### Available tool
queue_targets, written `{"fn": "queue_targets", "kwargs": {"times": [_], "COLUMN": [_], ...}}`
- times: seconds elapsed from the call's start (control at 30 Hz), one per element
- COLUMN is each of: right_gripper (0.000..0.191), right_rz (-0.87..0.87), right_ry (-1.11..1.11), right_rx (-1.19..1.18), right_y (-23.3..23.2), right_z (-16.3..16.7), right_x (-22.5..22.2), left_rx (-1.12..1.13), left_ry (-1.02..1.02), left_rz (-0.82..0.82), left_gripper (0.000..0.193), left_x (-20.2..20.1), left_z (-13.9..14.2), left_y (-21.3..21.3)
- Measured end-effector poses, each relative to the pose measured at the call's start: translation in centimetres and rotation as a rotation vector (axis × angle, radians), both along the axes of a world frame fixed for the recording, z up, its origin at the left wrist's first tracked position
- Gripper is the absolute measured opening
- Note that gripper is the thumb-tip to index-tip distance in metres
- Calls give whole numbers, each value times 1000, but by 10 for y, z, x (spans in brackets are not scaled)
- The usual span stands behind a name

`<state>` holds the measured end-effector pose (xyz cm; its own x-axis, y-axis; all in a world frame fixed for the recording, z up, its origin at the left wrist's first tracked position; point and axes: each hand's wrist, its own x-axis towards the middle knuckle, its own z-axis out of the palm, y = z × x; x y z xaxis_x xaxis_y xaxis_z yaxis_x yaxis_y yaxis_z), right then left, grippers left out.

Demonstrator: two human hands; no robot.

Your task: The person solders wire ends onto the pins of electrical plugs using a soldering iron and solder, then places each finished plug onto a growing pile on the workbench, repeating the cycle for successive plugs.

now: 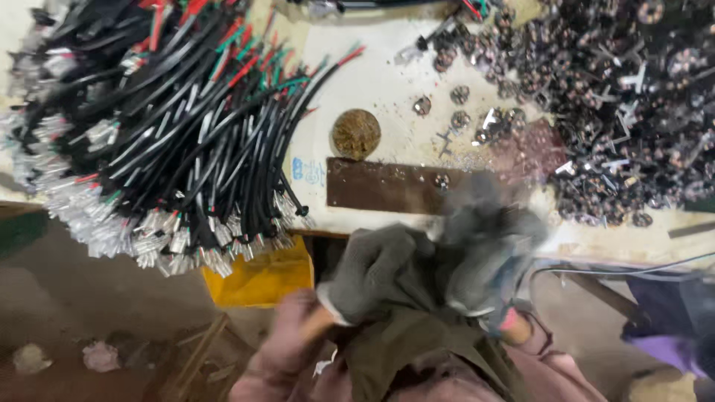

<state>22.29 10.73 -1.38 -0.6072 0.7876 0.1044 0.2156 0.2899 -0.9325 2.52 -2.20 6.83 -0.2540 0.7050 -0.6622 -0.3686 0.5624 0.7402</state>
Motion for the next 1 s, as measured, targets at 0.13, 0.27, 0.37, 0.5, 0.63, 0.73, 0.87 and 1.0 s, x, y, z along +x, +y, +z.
{"fn": "queue_targets", "kwargs": {"times": [0.13,0.27,0.37,0.5,0.63,0.73,0.87,1.0], "right_gripper": [27,29,30,33,35,43,38,44], "right_rz": [-46,233,-7,191,128,76,51,13], "right_ry": [13,-54,-39,-93,-192,-70,-68,-67], "right_rx": [8,164,0,209,215,-150,-187,-240], "right_y": [8,-8,0,21,10,-4,-2,0], "right_z": [-1,-2,-3,-2,16,30,37,36], "right_x": [-1,1,6,1,-15,-26,-34,-33], "left_rx": [375,214,133,151,225,187,286,269], "left_ry": [154,322,345,345,451,409,474,329], "left_rz": [-316,-79,44,176,134,106,90,136], "left_gripper": [27,23,16,12,12,13,12,7], "left_x": [-6,7,12,17,25,27,26,28], "left_z": [-26,-28,-32,-40,-44,-44,-40,-36], "left_y": [1,-2,0,1,-1,0,0,2]}}
